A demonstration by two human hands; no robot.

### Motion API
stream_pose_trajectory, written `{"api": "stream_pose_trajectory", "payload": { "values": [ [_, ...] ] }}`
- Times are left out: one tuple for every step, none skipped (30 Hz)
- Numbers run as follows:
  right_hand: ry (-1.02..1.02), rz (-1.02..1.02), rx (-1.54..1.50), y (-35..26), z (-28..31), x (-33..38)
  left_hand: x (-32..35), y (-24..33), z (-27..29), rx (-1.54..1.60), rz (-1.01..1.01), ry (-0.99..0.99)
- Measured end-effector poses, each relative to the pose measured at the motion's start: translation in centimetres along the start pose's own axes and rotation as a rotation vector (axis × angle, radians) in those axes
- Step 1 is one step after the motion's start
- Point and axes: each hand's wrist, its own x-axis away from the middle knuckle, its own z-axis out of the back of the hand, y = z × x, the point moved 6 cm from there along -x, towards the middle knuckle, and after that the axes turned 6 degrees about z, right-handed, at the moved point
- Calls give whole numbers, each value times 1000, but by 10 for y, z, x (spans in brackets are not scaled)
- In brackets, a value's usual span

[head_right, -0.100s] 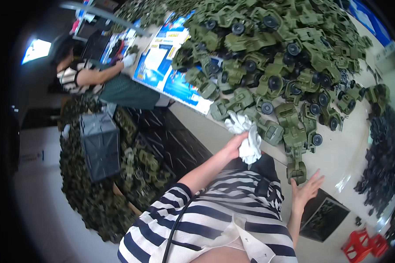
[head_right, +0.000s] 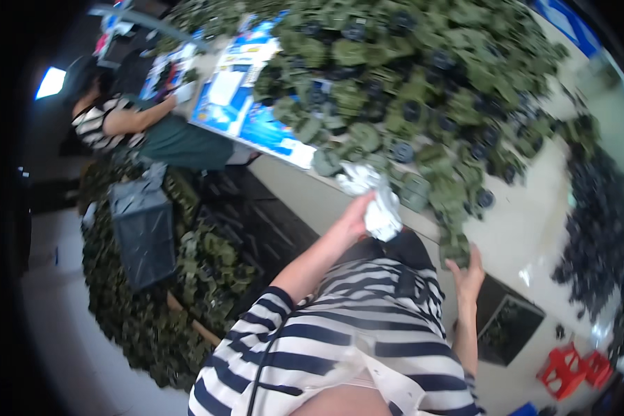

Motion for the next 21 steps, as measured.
{"api": "stream_pose_trajectory", "payload": {
  "values": [
    [20, 125, 212, -26, 2, -7, -7, 1, 13, 8, -64, -37],
    [11, 6, 188, -32, 12, -13, 3, -4, 6, -32, -34, -9],
    [57, 56, 139, -24, 20, -15, 5, -15, 13, 51, -25, 12],
    [25, 44, 249, -31, 30, -29, 6, -14, 6, 4, -98, 57],
    [89, 86, 254, -25, 37, -29, 7, -18, 3, -4, -136, 48],
    [215, 200, 347, -36, 44, -24, 3, -19, 7, -53, -194, 22],
    [245, 212, 326, -44, 45, -19, -2, -21, 15, -11, -214, -8],
    [228, 253, 365, -45, 43, -12, -7, -23, 23, 31, -235, -37],
    [179, 239, 435, -53, 38, -1, -9, -28, 27, 50, -236, -49],
    [81, 234, 633, -55, 30, 9, -9, -32, 28, 65, -232, -60],
    [1, 231, 617, -45, 18, 10, -9, -33, 25, 74, -231, -76],
    [23, 278, 528, -29, 11, 7, -3, -33, 24, 50, -233, -55],
    [2, 289, 507, -34, 15, 5, 8, -36, 25, 38, -244, -34],
    [-25, 305, 488, -38, 26, 3, 20, -45, 22, 34, -259, -11],
    [-85, 358, 484, -35, 41, 1, 40, -55, 12, 50, -253, 33],
    [-145, 414, 474, -31, 58, -2, 63, -64, 6, 62, -254, 81],
    [-212, 476, 459, -29, 73, -4, 80, -77, 10, 50, -243, 70],
    [-259, 489, 429, -23, 91, -4, 98, -89, 17, 37, -239, 63],
    [-263, 481, 440, -16, 109, -1, 116, -102, 16, -14, -226, 45],
    [-266, 473, 452, -8, 124, -2, 131, -112, 14, -64, -213, 26],
    [-227, 440, 456, 4, 137, -4, 134, -124, 23, -50, -194, 11]
  ]
}}
